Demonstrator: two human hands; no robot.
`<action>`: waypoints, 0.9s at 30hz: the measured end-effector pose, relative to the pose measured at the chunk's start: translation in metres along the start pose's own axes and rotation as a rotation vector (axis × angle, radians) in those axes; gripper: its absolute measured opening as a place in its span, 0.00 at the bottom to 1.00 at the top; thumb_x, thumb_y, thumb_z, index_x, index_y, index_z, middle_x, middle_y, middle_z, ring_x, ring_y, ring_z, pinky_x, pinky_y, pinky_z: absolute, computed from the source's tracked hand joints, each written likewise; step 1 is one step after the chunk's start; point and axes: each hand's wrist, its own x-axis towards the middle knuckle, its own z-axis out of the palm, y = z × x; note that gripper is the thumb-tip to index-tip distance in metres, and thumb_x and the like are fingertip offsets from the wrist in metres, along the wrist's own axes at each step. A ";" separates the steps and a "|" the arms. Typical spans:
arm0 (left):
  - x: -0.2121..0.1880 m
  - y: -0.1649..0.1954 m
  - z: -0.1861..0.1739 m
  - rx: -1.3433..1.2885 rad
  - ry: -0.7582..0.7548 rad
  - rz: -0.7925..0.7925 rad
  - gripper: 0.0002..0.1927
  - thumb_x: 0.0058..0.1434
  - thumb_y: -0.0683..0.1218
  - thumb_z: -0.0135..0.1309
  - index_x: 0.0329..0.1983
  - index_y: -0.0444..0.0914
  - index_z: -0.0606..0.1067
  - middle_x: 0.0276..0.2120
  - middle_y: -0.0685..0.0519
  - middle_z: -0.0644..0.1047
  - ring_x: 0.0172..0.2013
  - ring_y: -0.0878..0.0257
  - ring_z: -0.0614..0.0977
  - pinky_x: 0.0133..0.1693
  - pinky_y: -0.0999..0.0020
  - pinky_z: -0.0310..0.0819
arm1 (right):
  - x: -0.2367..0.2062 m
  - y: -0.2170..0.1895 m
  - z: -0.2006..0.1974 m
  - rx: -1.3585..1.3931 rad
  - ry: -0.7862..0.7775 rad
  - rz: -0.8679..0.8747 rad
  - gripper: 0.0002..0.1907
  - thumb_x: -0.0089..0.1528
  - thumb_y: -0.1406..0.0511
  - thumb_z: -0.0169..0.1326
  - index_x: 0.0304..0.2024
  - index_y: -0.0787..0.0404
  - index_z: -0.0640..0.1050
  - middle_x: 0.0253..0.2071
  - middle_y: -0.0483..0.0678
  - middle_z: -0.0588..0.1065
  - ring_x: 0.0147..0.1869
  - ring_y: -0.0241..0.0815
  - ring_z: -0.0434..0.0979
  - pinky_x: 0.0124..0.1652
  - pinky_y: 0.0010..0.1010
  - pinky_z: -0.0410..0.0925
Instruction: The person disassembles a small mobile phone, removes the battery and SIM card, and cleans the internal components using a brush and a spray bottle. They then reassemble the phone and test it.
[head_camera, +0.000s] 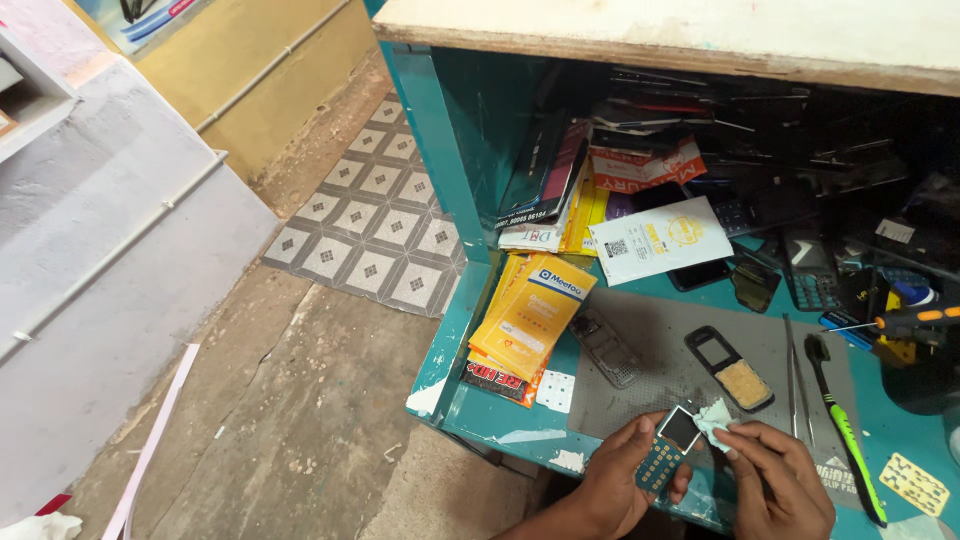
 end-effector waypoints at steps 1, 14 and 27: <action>0.000 0.000 0.000 0.002 -0.003 0.004 0.30 0.82 0.57 0.35 0.74 0.32 0.63 0.49 0.48 0.76 0.39 0.62 0.77 0.39 0.67 0.73 | 0.000 0.000 0.000 -0.003 0.002 0.007 0.13 0.60 0.78 0.59 0.43 0.59 0.85 0.47 0.52 0.78 0.53 0.40 0.80 0.47 0.28 0.74; -0.001 0.008 0.004 0.057 0.018 -0.012 0.32 0.80 0.60 0.37 0.72 0.30 0.64 0.49 0.48 0.75 0.39 0.64 0.78 0.40 0.69 0.73 | 0.001 -0.006 -0.001 0.086 -0.022 -0.021 0.11 0.62 0.77 0.57 0.45 0.61 0.84 0.47 0.52 0.78 0.54 0.39 0.81 0.49 0.29 0.75; -0.002 0.010 0.009 0.044 0.000 0.001 0.31 0.80 0.60 0.38 0.71 0.31 0.64 0.43 0.49 0.75 0.39 0.63 0.78 0.40 0.69 0.74 | 0.003 -0.008 -0.005 0.081 -0.024 -0.042 0.12 0.62 0.77 0.57 0.45 0.61 0.84 0.47 0.52 0.77 0.53 0.39 0.80 0.49 0.29 0.74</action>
